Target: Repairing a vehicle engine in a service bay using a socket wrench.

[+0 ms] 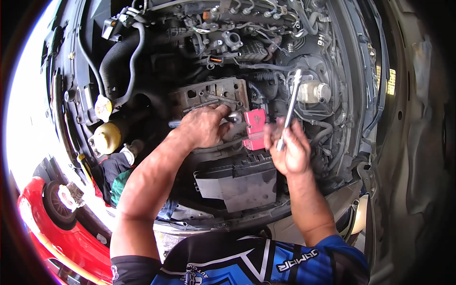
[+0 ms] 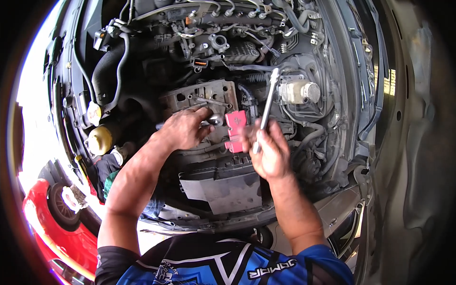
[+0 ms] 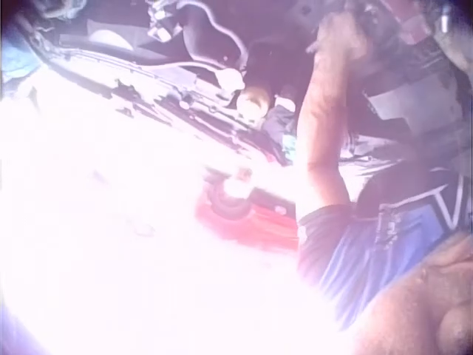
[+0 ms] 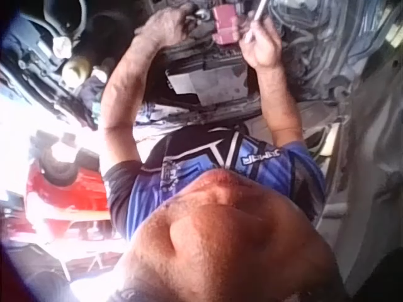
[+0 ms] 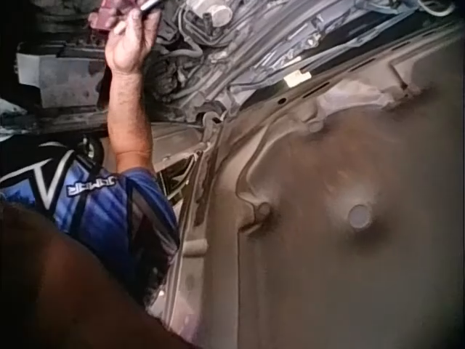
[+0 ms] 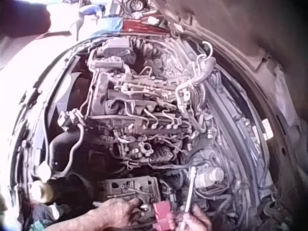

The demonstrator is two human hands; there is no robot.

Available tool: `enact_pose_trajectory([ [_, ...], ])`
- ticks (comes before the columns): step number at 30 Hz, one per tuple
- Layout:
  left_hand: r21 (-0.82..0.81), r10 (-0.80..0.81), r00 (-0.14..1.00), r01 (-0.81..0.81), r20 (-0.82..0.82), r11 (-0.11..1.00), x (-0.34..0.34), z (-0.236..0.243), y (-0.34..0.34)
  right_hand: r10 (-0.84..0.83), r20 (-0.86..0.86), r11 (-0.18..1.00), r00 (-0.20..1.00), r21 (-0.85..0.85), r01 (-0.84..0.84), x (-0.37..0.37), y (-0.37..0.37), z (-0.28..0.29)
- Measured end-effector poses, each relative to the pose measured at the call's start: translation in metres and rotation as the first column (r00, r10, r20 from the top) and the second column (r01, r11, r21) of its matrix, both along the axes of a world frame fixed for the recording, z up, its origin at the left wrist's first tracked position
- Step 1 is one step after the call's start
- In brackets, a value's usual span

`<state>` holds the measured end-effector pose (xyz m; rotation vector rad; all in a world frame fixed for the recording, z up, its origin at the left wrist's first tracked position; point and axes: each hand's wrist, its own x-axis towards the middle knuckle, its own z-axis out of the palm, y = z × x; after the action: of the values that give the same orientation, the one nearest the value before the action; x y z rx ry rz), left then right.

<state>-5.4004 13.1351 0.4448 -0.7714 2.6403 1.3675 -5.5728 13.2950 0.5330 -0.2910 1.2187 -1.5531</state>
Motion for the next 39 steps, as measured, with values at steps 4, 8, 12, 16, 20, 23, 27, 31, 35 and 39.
enact_pose_trajectory([
  [4,-0.080,-0.084,0.947,0.063,-0.309,0.995,0.011,0.030,-0.005,-0.026,0.083,0.999,0.996,-0.021,0.028,-0.013,-0.040,-0.015],
  [8,-0.202,-0.100,0.914,0.021,-0.394,0.979,0.007,0.036,-0.005,0.100,0.028,0.995,0.995,-0.011,-0.099,-0.009,-0.059,-0.037],
  [12,-0.229,-0.058,0.896,-0.050,-0.440,0.972,0.014,0.032,-0.006,0.164,0.063,0.986,0.984,0.024,-0.166,-0.017,-0.068,-0.034],
  [16,-0.259,-0.081,0.872,-0.054,-0.483,0.964,0.012,0.028,-0.011,0.229,0.073,0.968,0.971,0.090,-0.236,-0.013,-0.066,-0.038],
  [20,-0.207,-0.029,0.847,-0.096,-0.531,0.974,0.008,0.026,-0.004,0.254,0.214,0.964,0.943,0.027,-0.266,-0.012,-0.064,-0.041],
  [23,-0.148,0.046,0.882,-0.130,-0.469,0.980,-0.004,0.034,-0.003,0.207,0.169,0.968,0.964,0.109,-0.227,-0.016,-0.075,-0.034],
  [27,-0.129,0.124,0.912,-0.188,-0.392,0.974,-0.026,0.043,-0.019,0.097,0.023,0.971,0.995,0.218,-0.099,-0.014,-0.108,-0.018],
  [31,-0.190,0.126,0.962,-0.175,-0.243,0.966,-0.057,0.039,-0.046,0.162,-0.154,0.956,0.975,0.268,-0.116,-0.039,-0.138,-0.049],
  [35,-0.384,0.188,0.980,-0.196,-0.059,0.902,-0.053,0.044,-0.078,-0.050,-0.065,0.922,0.997,0.380,0.071,-0.079,-0.147,-0.066],
  [39,-0.283,0.060,0.998,-0.051,0.024,0.958,-0.044,0.030,-0.091,0.245,-0.131,0.888,0.961,0.427,-0.169,-0.104,-0.140,-0.090],
])
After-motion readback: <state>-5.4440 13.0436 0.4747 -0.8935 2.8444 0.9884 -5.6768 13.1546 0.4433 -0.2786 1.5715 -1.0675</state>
